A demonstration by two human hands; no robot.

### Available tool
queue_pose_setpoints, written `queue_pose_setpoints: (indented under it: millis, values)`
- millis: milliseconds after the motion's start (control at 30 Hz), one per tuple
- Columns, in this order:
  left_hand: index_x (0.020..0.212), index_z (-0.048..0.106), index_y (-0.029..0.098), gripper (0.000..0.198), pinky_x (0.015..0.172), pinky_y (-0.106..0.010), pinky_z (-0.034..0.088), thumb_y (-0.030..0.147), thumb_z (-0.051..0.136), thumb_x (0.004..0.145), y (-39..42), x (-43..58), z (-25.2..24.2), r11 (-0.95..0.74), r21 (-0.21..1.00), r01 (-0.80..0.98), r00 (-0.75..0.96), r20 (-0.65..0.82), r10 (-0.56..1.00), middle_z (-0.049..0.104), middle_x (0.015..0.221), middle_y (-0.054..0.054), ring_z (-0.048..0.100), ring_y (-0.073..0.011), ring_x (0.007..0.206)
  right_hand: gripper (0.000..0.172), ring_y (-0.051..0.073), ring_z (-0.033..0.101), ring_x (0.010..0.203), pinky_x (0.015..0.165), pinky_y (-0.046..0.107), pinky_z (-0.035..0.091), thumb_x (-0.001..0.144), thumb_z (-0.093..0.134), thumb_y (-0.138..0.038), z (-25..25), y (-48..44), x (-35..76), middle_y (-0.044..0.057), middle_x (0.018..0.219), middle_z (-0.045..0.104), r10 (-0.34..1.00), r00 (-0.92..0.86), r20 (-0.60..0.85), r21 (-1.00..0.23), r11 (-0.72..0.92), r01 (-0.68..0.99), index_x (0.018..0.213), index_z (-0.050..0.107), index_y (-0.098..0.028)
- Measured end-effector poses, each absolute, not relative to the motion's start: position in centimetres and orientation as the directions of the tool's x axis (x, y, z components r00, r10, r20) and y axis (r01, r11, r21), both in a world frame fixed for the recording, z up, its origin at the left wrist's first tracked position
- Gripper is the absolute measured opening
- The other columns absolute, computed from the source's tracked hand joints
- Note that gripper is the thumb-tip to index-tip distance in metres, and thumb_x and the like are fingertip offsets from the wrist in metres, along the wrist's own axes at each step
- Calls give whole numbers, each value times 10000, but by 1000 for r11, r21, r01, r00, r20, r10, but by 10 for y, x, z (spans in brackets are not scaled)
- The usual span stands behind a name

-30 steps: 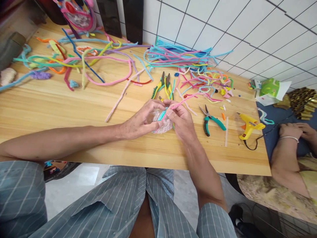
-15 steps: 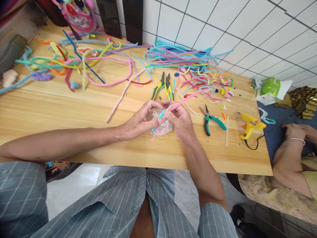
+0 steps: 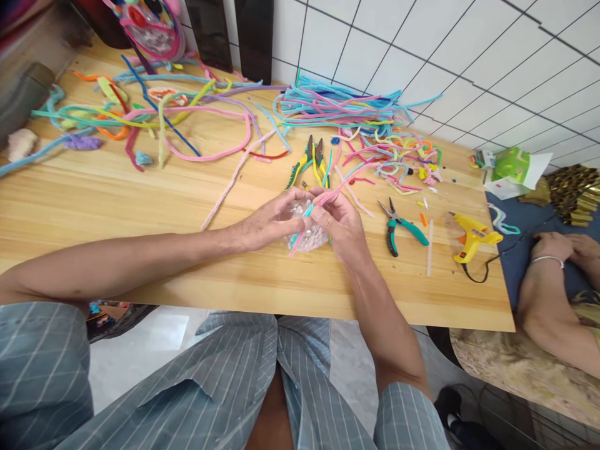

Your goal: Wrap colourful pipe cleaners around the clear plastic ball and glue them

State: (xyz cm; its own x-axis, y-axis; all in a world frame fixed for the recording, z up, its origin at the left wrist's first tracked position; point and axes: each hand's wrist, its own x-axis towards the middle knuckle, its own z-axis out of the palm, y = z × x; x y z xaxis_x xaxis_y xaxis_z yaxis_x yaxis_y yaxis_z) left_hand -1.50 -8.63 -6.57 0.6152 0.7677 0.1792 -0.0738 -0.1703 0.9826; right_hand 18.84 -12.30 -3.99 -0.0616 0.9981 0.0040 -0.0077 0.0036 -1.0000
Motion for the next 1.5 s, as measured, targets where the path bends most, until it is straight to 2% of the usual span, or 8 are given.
queue_pose_setpoints:
  millis: [200,367,633,800,900,1033,1167,1500]
  values:
    - [1375,649,203,527,1103,-434,607,504,753,956,-82,-14,-64,-152,988,-38,573,146,806,786,1376,-109,753,-280,1242,827,355,617,1546,1315,559,528,698,1037,-674,-41,-126,198,52,1640,635,967,-239,94,-974,139,179,1391,682,-397]
    - [1327,683,186,474,1092,-412,607,506,723,979,-78,-17,-57,-192,980,40,522,143,841,799,1357,-98,745,-275,1251,947,384,562,1602,1380,615,454,681,1053,-662,-49,-124,204,60,1671,614,955,-263,140,-937,214,278,1491,631,-409]
    - [1325,668,173,516,1088,-399,616,579,724,1010,-76,-13,-57,-186,981,-50,537,184,824,784,1394,-107,760,-269,1248,822,356,607,1558,1362,578,485,781,994,-573,-53,-125,198,66,1611,660,943,-253,217,-901,293,320,1497,635,-392]
    - [1356,667,171,706,1153,-448,604,783,697,1005,-74,-16,-62,-209,975,-76,562,215,799,757,1428,-146,736,-316,1341,791,368,647,1519,1322,599,531,769,990,-544,-50,-124,198,61,1574,694,941,-249,229,-901,302,312,1466,650,-388]
    - [1455,625,208,786,1214,-503,588,845,671,996,-74,-20,-66,-223,969,-103,594,240,768,694,1557,-166,691,-354,1447,762,364,697,1456,1258,599,586,758,992,-586,-51,-119,200,48,1522,729,946,-251,207,-924,273,269,1427,665,-420]
    - [1577,564,302,804,1325,-585,514,785,764,967,-74,-23,-71,-318,937,-147,617,338,711,591,1706,-133,591,-390,1588,712,341,739,1352,1180,568,629,751,984,-659,-49,-112,206,38,1396,781,962,-243,123,-970,169,176,1349,691,-407]
    - [1619,556,310,785,1392,-644,416,641,833,963,-74,-23,-75,-408,908,-98,624,376,685,577,1710,-139,541,-404,1628,710,347,694,1403,1188,539,601,744,974,-711,-44,-110,209,39,1410,776,975,-216,59,-987,89,131,1316,690,-402]
    - [1609,516,270,823,1335,-586,488,611,864,945,-76,-22,-76,-319,943,-95,629,305,715,582,1677,-168,579,-376,1578,666,335,705,1384,1255,577,558,763,1007,-576,-38,-115,201,30,1388,772,983,-181,43,-998,51,40,1328,719,-374]
